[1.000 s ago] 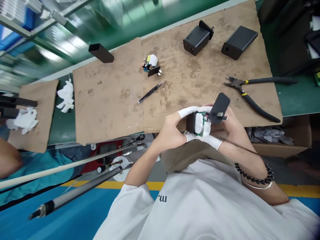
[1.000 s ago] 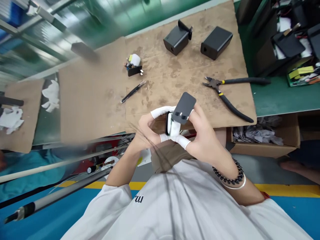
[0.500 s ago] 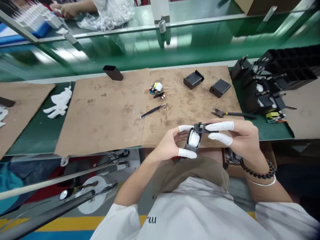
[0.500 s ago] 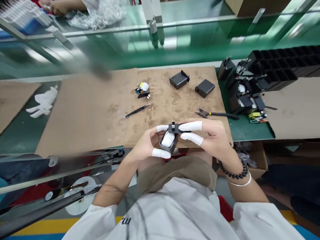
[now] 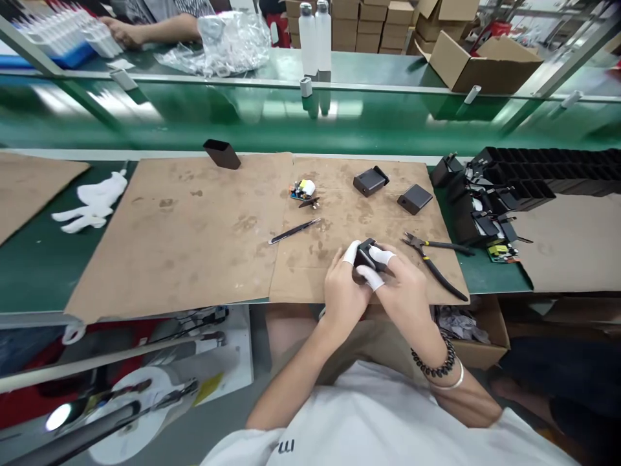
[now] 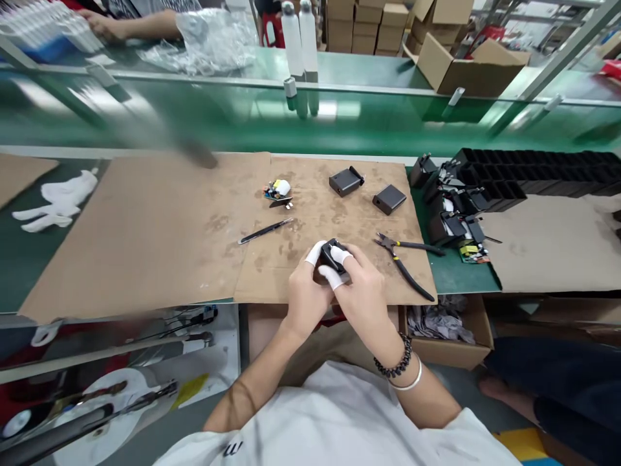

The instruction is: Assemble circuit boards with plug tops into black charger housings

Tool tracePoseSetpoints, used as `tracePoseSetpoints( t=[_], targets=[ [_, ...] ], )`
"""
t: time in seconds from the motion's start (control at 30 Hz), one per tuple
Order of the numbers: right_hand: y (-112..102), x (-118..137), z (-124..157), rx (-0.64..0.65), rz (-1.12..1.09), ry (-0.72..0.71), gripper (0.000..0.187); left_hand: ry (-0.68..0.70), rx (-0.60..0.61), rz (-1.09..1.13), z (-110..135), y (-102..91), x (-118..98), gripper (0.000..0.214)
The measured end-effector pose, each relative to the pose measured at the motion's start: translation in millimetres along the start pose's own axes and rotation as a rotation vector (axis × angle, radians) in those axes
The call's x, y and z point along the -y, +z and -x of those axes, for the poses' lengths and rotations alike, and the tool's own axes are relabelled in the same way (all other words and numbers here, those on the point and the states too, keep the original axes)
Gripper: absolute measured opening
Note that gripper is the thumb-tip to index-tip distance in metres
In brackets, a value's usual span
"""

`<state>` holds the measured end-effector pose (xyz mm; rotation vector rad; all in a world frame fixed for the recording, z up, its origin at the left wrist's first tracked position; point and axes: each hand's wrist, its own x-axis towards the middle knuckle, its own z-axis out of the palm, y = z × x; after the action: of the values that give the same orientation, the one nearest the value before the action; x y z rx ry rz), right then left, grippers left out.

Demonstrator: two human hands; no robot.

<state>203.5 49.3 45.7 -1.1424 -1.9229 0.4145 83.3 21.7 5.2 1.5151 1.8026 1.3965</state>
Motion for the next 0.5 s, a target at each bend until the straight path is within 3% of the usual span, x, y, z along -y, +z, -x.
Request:
tracePoseSetpoints(
  t=[0.1, 0.27, 0.33, 0.43, 0.5],
  targets=[
    [-3, -7, -2, 0.035, -0.030, -0.088, 0.021, 0.107, 0.061, -0.109, 3, -26.8, 8, 0.059],
    [-8, -13, -5, -0.047, -0.069, -0.238, 0.024, 0.062, -0.133, -0.271, 13, -71.1, 28, 0.052],
    [-8, -12, -5, -0.010, -0.085, -0.227, 0.023, 0.016, -0.190, -0.292, 16, -80.6, 34, 0.050],
    [-8, -8, -4, -0.076, -0.078, -0.229, 0.035, 0.009, -0.205, -0.296, 18, -84.6, 37, 0.048],
    [-8, -7, -3, -0.099, -0.062, -0.240, 0.032, 0.033, -0.198, -0.309, 17, -83.3, 36, 0.046]
  ],
)
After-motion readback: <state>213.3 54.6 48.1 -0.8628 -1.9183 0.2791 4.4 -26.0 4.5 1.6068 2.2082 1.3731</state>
